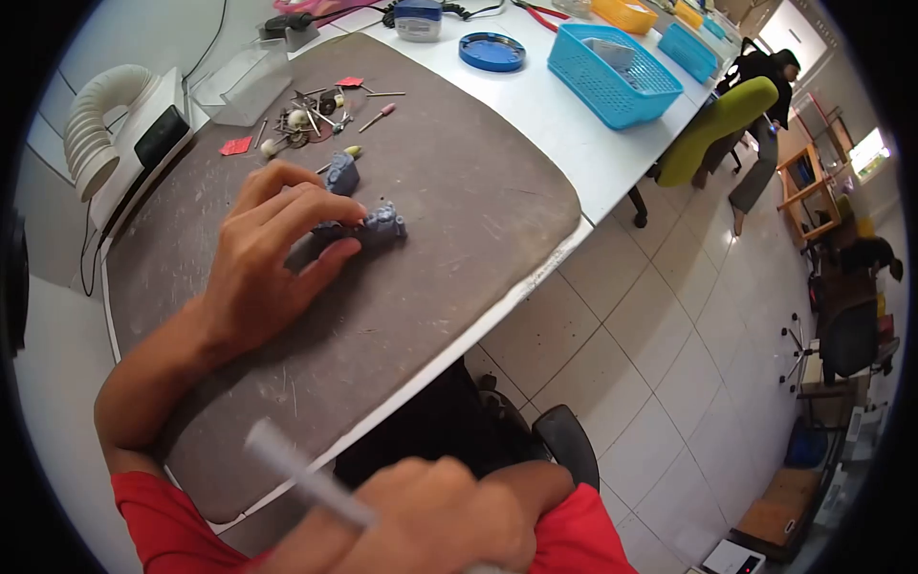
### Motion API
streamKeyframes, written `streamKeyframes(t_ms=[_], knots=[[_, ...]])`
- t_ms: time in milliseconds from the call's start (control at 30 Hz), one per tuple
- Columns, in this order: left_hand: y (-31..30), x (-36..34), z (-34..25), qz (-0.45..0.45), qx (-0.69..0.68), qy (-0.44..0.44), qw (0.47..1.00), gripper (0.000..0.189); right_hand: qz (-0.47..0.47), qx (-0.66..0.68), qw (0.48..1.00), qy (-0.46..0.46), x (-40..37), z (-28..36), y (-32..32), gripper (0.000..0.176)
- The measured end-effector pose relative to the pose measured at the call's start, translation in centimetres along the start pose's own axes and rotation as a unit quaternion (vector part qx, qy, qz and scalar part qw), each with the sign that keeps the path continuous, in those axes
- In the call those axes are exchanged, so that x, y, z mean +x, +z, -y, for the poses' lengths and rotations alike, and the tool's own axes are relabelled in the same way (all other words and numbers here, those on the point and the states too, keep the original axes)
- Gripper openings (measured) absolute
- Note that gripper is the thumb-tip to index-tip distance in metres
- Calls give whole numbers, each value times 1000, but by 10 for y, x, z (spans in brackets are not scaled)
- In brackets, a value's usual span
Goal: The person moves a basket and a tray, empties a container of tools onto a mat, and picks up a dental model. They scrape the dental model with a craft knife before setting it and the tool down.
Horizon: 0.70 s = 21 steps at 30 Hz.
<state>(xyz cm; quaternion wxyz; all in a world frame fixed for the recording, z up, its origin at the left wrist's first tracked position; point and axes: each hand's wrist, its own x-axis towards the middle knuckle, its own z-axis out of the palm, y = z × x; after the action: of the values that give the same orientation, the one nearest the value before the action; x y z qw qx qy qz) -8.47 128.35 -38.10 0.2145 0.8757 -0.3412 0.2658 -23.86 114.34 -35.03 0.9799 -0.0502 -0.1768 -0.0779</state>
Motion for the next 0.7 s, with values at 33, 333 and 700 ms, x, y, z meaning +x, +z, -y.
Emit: streamKeyframes(t_ms=[33, 333, 700], knots=[[1, -1, -1, 7, -6, -1, 1000, 35, 166, 42, 985, 24, 5, 5, -26, 47], [-21, -7, 12, 48, 3, 7, 999, 37, 182, -462, 867, -27, 90, 60, -73, 74], [-32, -13, 26, 36, -100, -110, 988, 81, 102, -576, 804, 107, 136, 41, -80, 28]])
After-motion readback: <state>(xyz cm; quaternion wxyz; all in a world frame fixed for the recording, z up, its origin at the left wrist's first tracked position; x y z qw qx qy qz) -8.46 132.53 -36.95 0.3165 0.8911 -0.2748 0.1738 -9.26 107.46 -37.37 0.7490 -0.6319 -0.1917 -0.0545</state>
